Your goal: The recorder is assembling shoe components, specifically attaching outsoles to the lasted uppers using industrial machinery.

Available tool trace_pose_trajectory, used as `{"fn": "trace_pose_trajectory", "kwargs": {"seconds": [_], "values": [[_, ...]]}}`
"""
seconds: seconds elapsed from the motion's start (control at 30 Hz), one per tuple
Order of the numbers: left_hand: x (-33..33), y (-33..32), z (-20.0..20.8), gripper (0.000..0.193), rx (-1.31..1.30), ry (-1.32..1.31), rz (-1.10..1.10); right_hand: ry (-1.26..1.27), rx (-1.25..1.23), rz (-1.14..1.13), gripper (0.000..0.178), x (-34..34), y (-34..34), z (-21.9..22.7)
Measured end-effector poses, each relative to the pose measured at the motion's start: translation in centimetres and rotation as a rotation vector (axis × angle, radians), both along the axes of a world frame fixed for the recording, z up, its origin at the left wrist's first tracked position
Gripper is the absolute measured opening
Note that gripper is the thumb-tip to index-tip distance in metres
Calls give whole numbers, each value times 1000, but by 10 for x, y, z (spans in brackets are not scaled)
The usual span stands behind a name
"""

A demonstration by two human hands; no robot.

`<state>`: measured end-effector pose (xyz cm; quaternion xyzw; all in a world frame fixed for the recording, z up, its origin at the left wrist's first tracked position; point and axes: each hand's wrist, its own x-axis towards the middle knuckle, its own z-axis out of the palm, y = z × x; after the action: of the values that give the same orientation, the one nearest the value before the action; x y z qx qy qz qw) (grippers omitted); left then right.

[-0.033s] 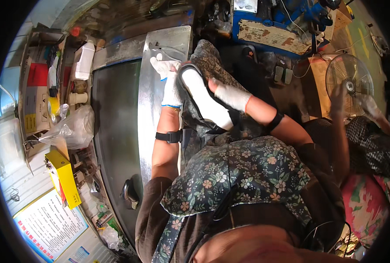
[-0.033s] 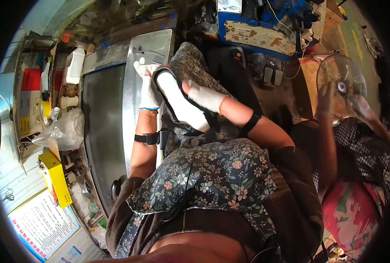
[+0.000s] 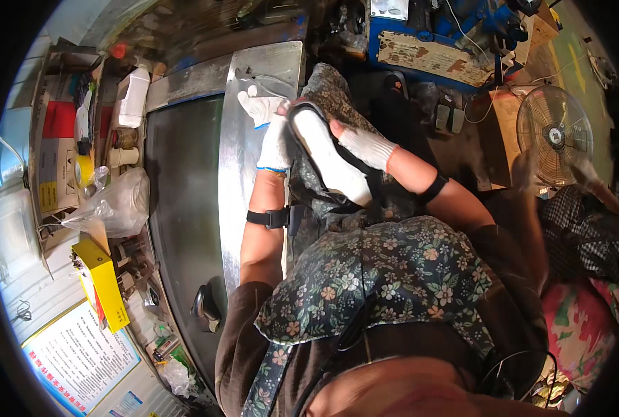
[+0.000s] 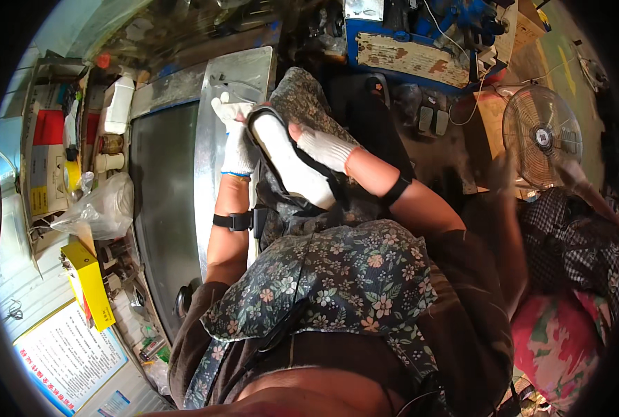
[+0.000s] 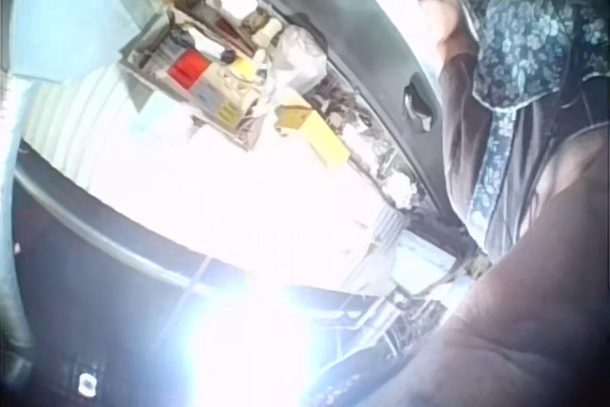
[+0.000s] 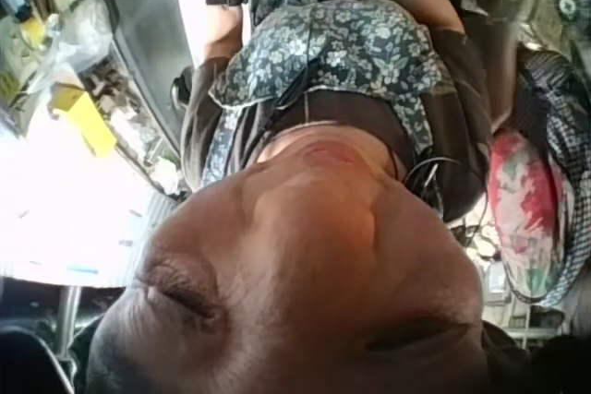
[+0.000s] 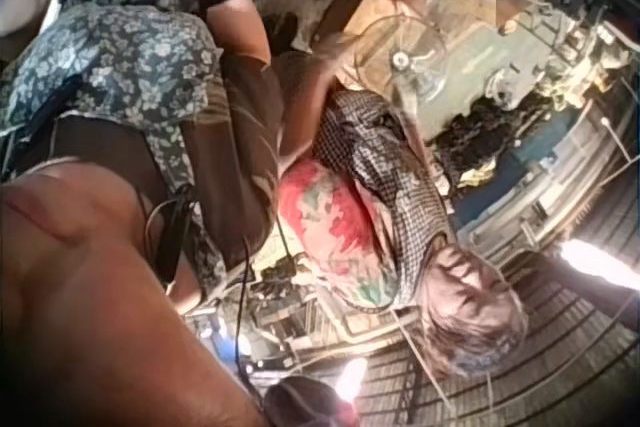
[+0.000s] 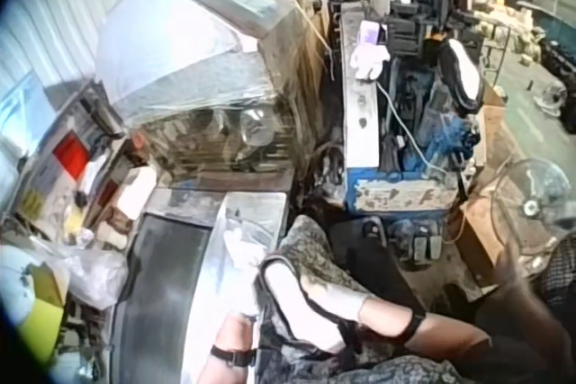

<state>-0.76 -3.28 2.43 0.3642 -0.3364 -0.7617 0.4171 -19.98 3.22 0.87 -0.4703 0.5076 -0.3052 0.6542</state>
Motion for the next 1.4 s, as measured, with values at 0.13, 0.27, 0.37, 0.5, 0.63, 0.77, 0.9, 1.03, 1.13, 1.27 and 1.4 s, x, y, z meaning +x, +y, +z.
{"fn": "trace_pose_trajectory", "kwargs": {"seconds": [0.13, 0.27, 0.37, 0.5, 0.63, 0.77, 0.9, 1.03, 1.13, 1.27, 1.4], "values": [[-13, 0, -7, 50, 110, -80, 154, 339, -1, 136, 77, 1, -23, 6], [-12, -4, -15, 48, 301, -70, 160, 613, -116, 136, 68, 6, -13, 26], [-12, -7, -21, 58, 152, -212, 128, 469, 7, 119, 69, -10, 16, 33], [-19, 9, -33, 62, 169, -120, 179, 111, 86, 65, 87, -16, 43, 18], [-10, 26, -27, 69, 99, -399, 291, 180, 72, -53, 88, 10, 37, 2], [13, 19, 4, 43, -981, -1720, -59, 367, 89, 50, 91, 38, 35, 13], [10, 3, 32, 32, -1117, -1967, -412, 391, 124, 10, 92, 60, 30, 33], [12, -12, 46, 36, -903, -2029, -616, 478, 109, 22, 92, 76, 24, 39], [36, -1, 47, 44, -625, -1711, -406, 325, 17, -38, 91, 71, 32, 32], [68, 66, 30, 62, -524, -1162, -241, 190, -85, -139, 87, 55, 47, 18], [54, 89, 11, 46, -638, -1468, -192, 230, 10, -121, 87, 64, 44, 7]]}}
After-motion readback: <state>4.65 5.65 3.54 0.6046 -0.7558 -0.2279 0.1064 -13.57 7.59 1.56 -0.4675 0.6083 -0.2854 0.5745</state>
